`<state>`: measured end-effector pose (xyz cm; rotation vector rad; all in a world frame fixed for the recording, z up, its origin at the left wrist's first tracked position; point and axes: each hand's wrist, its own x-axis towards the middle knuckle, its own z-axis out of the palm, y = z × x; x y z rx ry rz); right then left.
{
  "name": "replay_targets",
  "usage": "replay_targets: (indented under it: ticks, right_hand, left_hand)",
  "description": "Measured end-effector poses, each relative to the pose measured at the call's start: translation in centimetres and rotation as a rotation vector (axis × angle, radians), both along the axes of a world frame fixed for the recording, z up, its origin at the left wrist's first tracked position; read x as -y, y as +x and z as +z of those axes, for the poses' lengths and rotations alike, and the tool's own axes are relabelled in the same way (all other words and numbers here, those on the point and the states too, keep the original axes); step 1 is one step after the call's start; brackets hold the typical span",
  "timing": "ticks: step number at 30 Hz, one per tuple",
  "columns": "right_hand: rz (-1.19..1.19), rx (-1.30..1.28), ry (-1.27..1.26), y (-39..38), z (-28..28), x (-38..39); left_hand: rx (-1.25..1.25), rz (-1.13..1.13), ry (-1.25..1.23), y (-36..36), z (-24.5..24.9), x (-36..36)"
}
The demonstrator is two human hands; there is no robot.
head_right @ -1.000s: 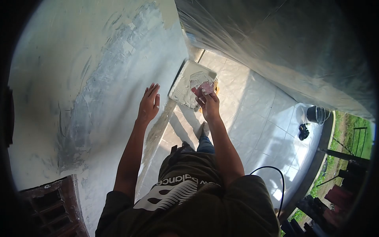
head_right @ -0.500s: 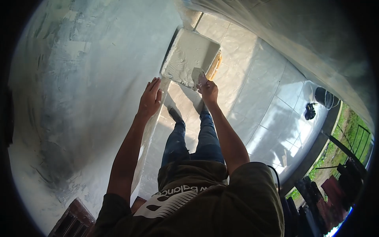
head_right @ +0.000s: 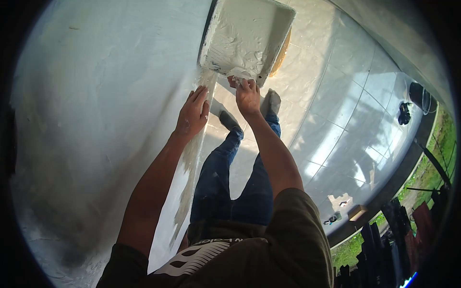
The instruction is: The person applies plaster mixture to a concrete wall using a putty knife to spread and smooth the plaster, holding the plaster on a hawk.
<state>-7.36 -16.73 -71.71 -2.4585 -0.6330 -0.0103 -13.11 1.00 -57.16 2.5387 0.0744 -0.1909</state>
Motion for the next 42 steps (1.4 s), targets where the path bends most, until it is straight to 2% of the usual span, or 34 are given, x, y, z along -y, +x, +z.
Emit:
replay_targets:
  ticks: [2,4,8,11,12,13,15,16,17,19,20,22,25,27,28,29,31,32,33,34,37,42]
  right_hand:
    - [-0.027,-0.016,-0.102,-1.0,-1.6,-0.6]
    - [-0.015,-0.02,-0.092,-2.4,-2.3,-0.8]
    - [-0.034,0.005,-0.061,-5.0,-1.9,-0.7]
    - [-0.001,-0.128,-0.049,-6.5,0.2,-0.5]
    - [-0.012,-0.085,0.1,-6.7,1.3,-0.5]
    - [-0.017,-0.081,0.099,-6.2,2.1,-0.6]
    - [-0.445,-0.404,0.495,-5.4,3.1,-0.8]
    - [-0.551,-0.35,0.451,-5.1,0.6,-0.2]
    - [-0.851,-0.818,1.098,-4.0,1.1,-0.8]
    - [-1.005,-0.979,1.416,-3.2,-0.7,-0.8]
    - [-1.001,-0.977,1.42,-3.5,-1.4,-1.0]
    - [-1.035,-1.147,1.511,-5.0,-2.2,-1.4]
    - [-1.045,-1.091,1.402,-8.7,-2.1,-1.0]
    - [-1.064,-0.992,0.869,-11.6,-2.3,0.0]
    - [-0.956,-0.846,0.626,-12.3,-2.0,0.4]
    - [-0.952,-0.843,0.621,-11.5,-1.0,0.7]
    - [-0.652,-0.533,0.503,-9.6,1.6,1.5]
    - [-0.629,-0.529,0.4,-7.2,2.8,1.5]
    - [-0.616,-0.483,0.496,-4.8,2.6,1.1]
    - [-0.57,-0.448,0.365,-2.1,3.3,1.0]
    - [-0.531,-0.374,0.328,3.9,2.7,-0.6]
    - [-0.497,-0.295,0.204,8.0,-0.3,-2.6]
  left_hand:
    - [-0.012,-0.019,0.002,-0.3,-0.8,-0.3]
    - [-0.014,-0.032,-0.003,-0.9,-1.5,-0.4]
    - [-0.005,-0.037,-0.032,-2.1,-2.2,-0.4]
    - [-0.005,-0.037,-0.051,-2.8,-2.4,-0.5]
    - [-0.008,-0.039,-0.052,-3.0,-2.4,-0.5]
    - [-0.009,-0.043,-0.051,-3.0,-2.3,-0.5]
    - [0.001,-0.043,-0.058,-2.9,-2.1,-0.7]
    - [0.007,-0.039,-0.067,-2.9,-2.1,-0.6]
    - [0.01,-0.04,-0.067,-2.9,-2.2,-0.6]
    - [0.006,-0.034,-0.08,-2.8,-2.4,-0.5]
    - [0.01,-0.035,-0.078,-2.8,-2.6,-0.4]
    - [-0.001,-0.037,-0.087,-2.9,-2.7,-0.2]
    - [-0.013,-0.031,-0.096,-3.0,-2.6,0.1]
    - [-0.017,-0.021,-0.1,-3.2,-2.9,0.1]
    - [-0.016,-0.011,-0.097,-3.2,-3.1,0.1]
    - [-0.013,-0.006,-0.101,-3.1,-3.2,0.2]
    - [-0.014,0.001,-0.107,-3.0,-3.3,0.1]
    - [-0.015,0.005,-0.107,-3.0,-3.3,0.1]
    - [-0.007,0.009,-0.109,-3.0,-3.4,0.1]
    - [-0.001,0.014,-0.112,-3.1,-3.5,0.1]
    - [-0.003,0.05,-0.123,-3.1,-3.5,0.1]
    - [-0.003,0.092,-0.112,-2.8,-3.7,-0.8]
